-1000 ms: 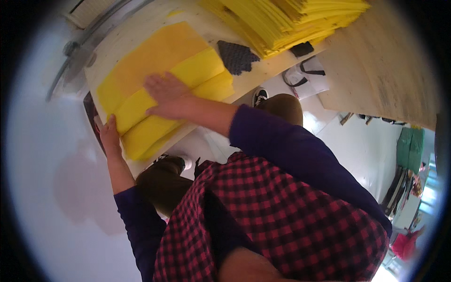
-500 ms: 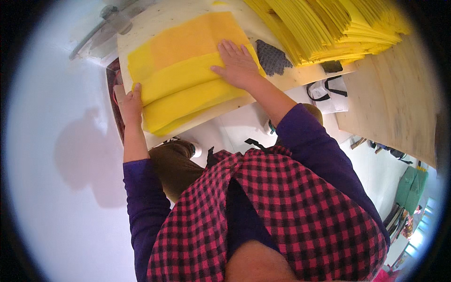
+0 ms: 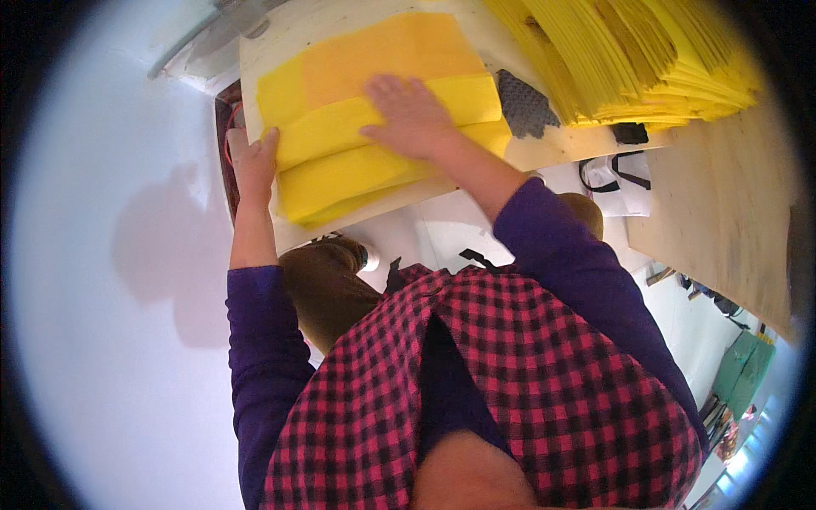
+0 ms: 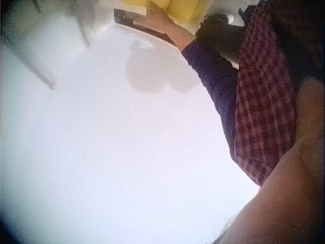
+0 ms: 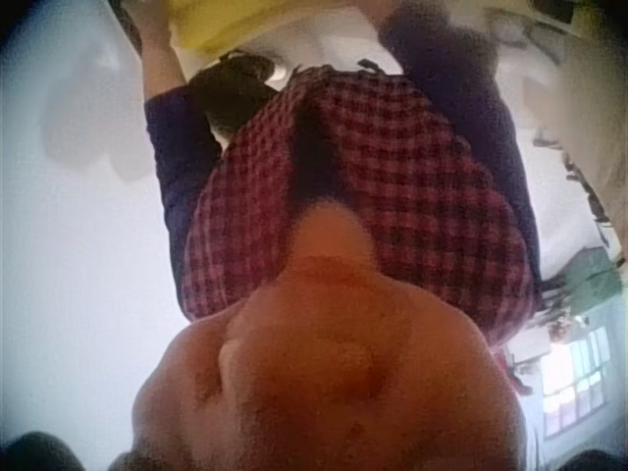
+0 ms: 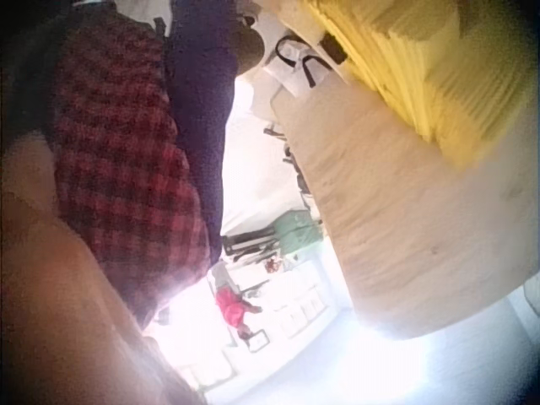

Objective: The person folds multiple yellow fabric pieces on a wooden table. They smooth each piece, fold it in half, then fold again into a smaller rectangle, and stack the finished items on the right side of the table.

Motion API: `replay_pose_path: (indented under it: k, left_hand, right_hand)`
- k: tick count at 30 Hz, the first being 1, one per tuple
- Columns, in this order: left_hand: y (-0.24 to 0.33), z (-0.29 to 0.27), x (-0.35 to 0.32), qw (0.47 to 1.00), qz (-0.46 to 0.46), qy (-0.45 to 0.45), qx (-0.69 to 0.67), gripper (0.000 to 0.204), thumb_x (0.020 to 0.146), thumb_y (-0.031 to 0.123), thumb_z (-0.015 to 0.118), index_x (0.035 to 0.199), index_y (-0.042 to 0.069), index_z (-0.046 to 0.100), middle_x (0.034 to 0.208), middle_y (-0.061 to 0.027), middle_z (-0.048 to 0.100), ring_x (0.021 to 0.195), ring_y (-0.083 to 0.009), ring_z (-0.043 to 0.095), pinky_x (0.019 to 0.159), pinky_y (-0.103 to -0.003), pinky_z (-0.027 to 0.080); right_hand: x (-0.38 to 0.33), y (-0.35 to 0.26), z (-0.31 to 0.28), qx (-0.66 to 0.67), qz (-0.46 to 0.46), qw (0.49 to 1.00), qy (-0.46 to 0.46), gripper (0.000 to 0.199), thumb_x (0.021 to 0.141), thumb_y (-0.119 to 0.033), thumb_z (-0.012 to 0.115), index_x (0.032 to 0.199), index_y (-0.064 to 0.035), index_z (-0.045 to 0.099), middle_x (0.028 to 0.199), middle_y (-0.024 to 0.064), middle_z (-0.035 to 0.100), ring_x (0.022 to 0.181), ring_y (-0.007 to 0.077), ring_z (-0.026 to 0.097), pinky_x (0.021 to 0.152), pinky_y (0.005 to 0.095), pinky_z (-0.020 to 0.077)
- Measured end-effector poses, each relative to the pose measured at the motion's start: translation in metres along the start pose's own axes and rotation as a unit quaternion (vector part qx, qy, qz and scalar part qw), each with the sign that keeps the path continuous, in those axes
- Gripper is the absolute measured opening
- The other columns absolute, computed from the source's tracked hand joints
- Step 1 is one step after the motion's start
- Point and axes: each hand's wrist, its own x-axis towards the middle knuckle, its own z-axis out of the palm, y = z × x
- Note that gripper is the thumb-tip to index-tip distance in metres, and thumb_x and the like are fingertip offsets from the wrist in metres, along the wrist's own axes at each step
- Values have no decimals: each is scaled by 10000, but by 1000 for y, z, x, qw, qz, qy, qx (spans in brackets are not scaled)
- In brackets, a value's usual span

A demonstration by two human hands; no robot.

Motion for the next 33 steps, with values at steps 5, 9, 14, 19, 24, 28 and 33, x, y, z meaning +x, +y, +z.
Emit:
replay_pose_path:
  k: [5, 9, 14, 19, 24, 28, 33]
  left_hand:
    - [12, -4, 2, 996, 62, 46, 33, 386, 884, 263, 614, 1073, -72, 579, 1189, -200, 499, 1057, -307, 530, 888, -359, 414]
    - [59, -9, -30, 963, 214, 115, 122, 341, 877, 169, 577, 1175, 6, 545, 1266, -171, 498, 1170, -338, 475, 986, -386, 365]
    - [105, 79, -87, 879, 407, -16, 249, 514, 900, 238, 536, 1372, 86, 399, 1413, -139, 410, 1344, -319, 325, 1110, -473, 226]
    - [93, 86, -64, 890, 313, -47, 328, 580, 944, 367, 437, 1447, 116, 296, 1496, -130, 294, 1390, -306, 248, 1119, -506, 181]
    - [67, 50, -45, 890, 237, -28, 389, 598, 949, 423, 409, 1457, 132, 283, 1507, -124, 272, 1402, -296, 222, 1122, -501, 175]
    - [57, 44, -41, 888, 219, -21, 403, 597, 953, 442, 392, 1456, 139, 286, 1508, -122, 270, 1404, -293, 217, 1123, -500, 172]
    - [53, 46, -39, 892, 223, -22, 393, 599, 954, 453, 381, 1455, 139, 287, 1510, -120, 267, 1405, -288, 216, 1126, -506, 158]
  right_hand:
    - [-10, 31, 1, -29, 36, 999, 10, 752, 923, -579, 337, 1476, -87, 204, 1549, 82, 168, 1433, 205, 122, 1154, 422, 97]
    - [-9, 26, -3, -35, 35, 999, 5, 745, 927, -576, 332, 1476, -89, 205, 1548, 84, 170, 1433, 204, 125, 1152, 423, 99]
    - [-8, 27, -2, -35, 33, 999, 9, 723, 935, -556, 328, 1475, -90, 210, 1546, 86, 177, 1432, 208, 136, 1149, 428, 100]
    - [-8, 28, 0, -39, 34, 999, 8, 701, 941, -530, 330, 1476, -93, 209, 1548, 83, 175, 1432, 204, 138, 1148, 429, 109]
    - [-9, 27, -1, -46, 27, 999, 0, 695, 943, -523, 321, 1477, -93, 205, 1550, 79, 169, 1432, 199, 133, 1150, 426, 107]
    - [-12, 33, -2, -42, 30, 999, 6, 698, 942, -520, 324, 1479, -94, 198, 1553, 71, 157, 1434, 195, 123, 1154, 415, 99]
    - [-24, 51, -7, -73, 68, 995, 6, 706, 940, -516, 337, 1482, -92, 179, 1553, 75, 156, 1434, 199, 126, 1156, 414, 93]
